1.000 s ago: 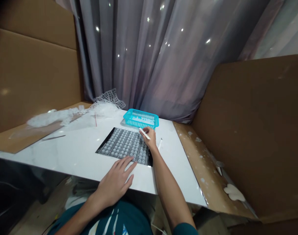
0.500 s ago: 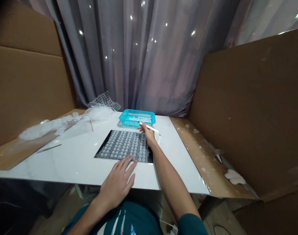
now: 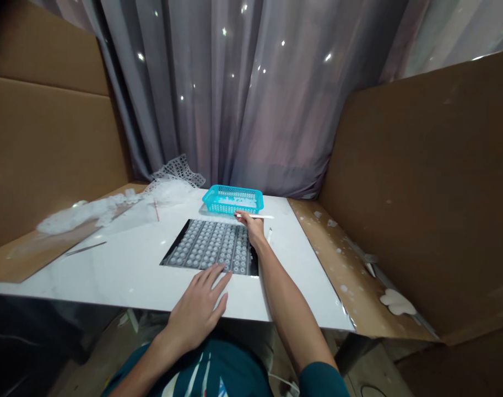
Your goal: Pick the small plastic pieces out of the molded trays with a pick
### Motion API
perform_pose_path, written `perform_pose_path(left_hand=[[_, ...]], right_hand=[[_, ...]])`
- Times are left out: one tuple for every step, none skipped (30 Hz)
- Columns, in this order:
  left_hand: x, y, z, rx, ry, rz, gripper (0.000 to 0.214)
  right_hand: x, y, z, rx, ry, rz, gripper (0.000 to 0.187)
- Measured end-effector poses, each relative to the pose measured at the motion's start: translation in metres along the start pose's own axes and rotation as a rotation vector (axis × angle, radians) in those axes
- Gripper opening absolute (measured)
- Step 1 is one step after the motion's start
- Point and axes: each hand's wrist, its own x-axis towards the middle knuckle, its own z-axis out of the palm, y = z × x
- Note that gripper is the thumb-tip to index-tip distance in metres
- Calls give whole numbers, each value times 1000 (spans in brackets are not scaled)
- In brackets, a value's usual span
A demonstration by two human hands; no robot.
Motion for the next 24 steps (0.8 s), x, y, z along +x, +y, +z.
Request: perform_pose_path(left_hand=[[0,0,0,-3,3,-1,53],[0,0,0,-7,7,-1,53],[0,0,1,-9,12,-1,53],[0,-1,1,-10,15,0,53],[0,-1,1,-10,16,1,53],[0,-1,1,-9,16,1,53],[0,-1,2,-7,16,2,53],[0,-1,2,-5,16,2,53],[-1,-1,2,-2,16,1,53],[-1,-1,2,0,17,-1,53],[-1,-1,2,1,18,-1,52],[-1,0,1,1,21,-2,52],[-1,0,1,0,25,-3,52],[-2,0,1,1,28,-4,53],[-2,0,1,2,29,-4,53],[-2,0,1,5,28,-4,53],[-2,0,1,8,26,-5,53],[-2,0,1,10,26,-5,53],[-2,0,1,9,26,-5,53],[-2,0,1,8,28,-5,53],[-2,0,1,7,29,-5,53],[-2,0,1,6,30,-5,53],[-2,0,1,6,27,-3,53],[-2,0,1,8,23,-2,53]], right_hand=[[-1,-1,1,-3,-4,-2,22],[-2,-3,1,-5,-9,-6,24],[-3,-4,2,-5,-14,-10,25],[-3,-5,3,-4,-18,-16,26],[-4,-6,4,-3,-21,-23,27],[-4,-7,4,-3,-22,-30,28],[-4,-7,4,-6,-21,-37,29],[-4,-7,5,-13,-22,-43,30],[-5,-7,4,-24,-23,-48,31],[-5,-6,4,-39,-25,-52,33],[-5,-5,3,-59,-26,-57,34],[-5,-5,3,-82,-24,-64,36],[-4,-4,2,-108,-18,-72,37],[-4,-3,0,-134,-10,-82,38],[-4,-3,-1,-161,2,-94,38],[-3,-2,-2,-186,13,-106,38],[-2,-2,-4,-210,23,-117,38],[-1,-1,-5,-232,31,-129,37],[0,-1,-6,-253,35,-140,36],[0,0,-6,-272,34,-151,34],[1,1,-7,-291,27,-160,33],[2,2,-8,-311,16,-167,32],[3,3,-8,-334,3,-172,32],[3,5,-9,-361,-10,-174,32]])
